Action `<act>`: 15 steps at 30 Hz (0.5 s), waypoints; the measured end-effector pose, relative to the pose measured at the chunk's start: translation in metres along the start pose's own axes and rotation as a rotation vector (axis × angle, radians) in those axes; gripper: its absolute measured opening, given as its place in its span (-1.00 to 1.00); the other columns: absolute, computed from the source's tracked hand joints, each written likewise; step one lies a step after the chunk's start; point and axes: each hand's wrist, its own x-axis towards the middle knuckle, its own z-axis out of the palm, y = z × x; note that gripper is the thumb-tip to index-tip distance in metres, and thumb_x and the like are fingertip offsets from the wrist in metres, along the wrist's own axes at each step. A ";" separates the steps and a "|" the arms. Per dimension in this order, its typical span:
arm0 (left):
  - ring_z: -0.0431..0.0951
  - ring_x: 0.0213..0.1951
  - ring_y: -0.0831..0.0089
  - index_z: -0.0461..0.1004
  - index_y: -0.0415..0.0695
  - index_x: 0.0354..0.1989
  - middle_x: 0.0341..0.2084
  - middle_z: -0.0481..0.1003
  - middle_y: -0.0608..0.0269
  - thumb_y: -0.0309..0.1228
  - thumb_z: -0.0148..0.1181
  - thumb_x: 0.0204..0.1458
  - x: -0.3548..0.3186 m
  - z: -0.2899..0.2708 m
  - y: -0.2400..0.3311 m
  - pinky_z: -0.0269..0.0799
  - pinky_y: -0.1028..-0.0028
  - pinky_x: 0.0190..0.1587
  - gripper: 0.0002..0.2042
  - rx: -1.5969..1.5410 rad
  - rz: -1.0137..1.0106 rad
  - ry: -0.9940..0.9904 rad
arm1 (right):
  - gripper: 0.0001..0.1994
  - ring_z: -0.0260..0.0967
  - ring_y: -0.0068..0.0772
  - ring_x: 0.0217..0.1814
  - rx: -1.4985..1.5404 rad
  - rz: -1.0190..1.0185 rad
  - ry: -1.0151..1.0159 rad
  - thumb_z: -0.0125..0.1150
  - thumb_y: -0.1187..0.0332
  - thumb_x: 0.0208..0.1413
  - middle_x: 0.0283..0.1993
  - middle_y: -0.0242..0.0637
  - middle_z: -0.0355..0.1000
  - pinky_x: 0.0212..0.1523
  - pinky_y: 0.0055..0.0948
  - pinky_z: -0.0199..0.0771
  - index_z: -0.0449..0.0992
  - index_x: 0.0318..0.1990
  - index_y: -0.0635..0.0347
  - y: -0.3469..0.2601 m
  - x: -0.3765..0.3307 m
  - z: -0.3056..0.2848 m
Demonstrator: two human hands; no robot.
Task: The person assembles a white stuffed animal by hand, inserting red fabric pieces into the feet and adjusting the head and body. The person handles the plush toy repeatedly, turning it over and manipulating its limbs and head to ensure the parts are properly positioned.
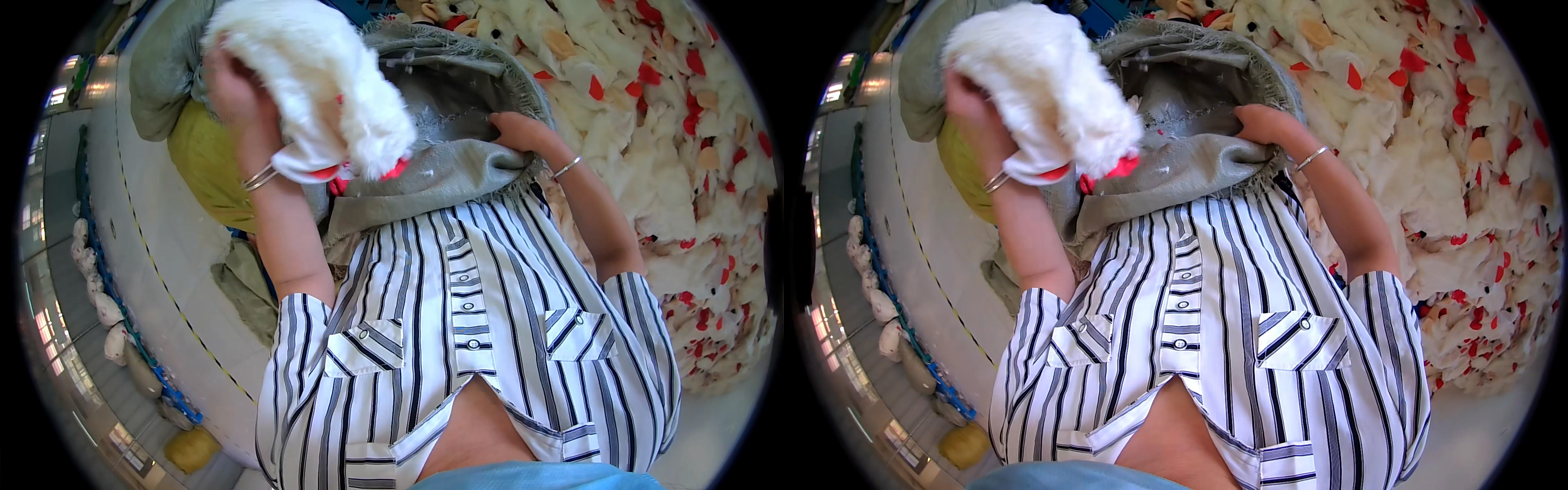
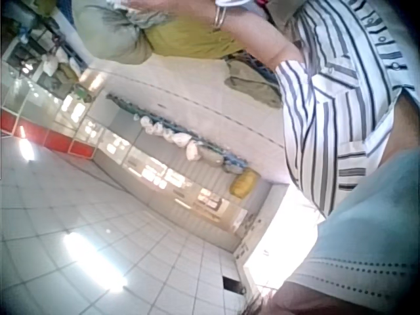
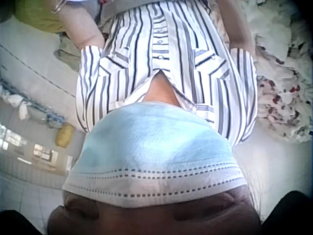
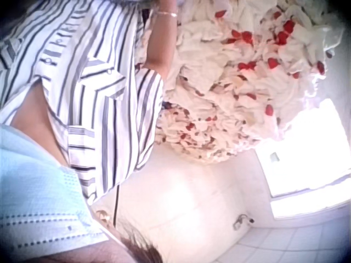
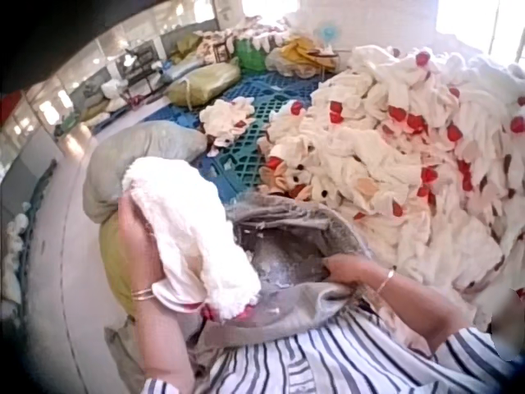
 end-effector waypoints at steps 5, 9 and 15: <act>0.54 -0.04 0.33 0.43 -0.27 -0.01 -0.10 0.52 0.10 -0.21 -0.16 0.21 -0.031 0.037 0.069 0.46 0.33 0.03 -0.60 -0.089 0.064 -0.013 | -0.45 0.44 -0.29 0.06 0.662 -0.282 0.212 0.21 -0.01 0.14 0.03 -0.16 0.51 0.02 -0.37 0.41 0.45 0.09 0.28 -0.029 0.018 -0.029; 0.54 -0.24 0.45 0.48 -0.26 -0.10 -0.27 0.54 0.20 -0.28 -0.08 0.14 -0.032 0.045 0.030 0.47 0.43 -0.16 -0.67 0.010 0.000 -0.254 | -0.31 0.28 -0.43 0.23 0.986 -0.646 0.163 0.24 0.01 0.15 0.25 -0.25 0.34 0.18 -0.44 0.29 0.22 0.33 0.21 -0.074 0.015 -0.046; 0.49 -0.27 0.63 0.51 -0.21 -0.14 -0.30 0.53 0.36 -0.43 0.18 0.14 -0.055 0.045 -0.094 0.44 0.54 -0.17 -0.82 0.086 -0.523 -0.642 | -0.55 0.25 -0.39 0.25 0.785 -0.784 0.345 0.22 0.33 0.19 0.23 -0.21 0.33 0.27 -0.36 0.24 0.36 0.22 0.18 -0.085 0.058 -0.001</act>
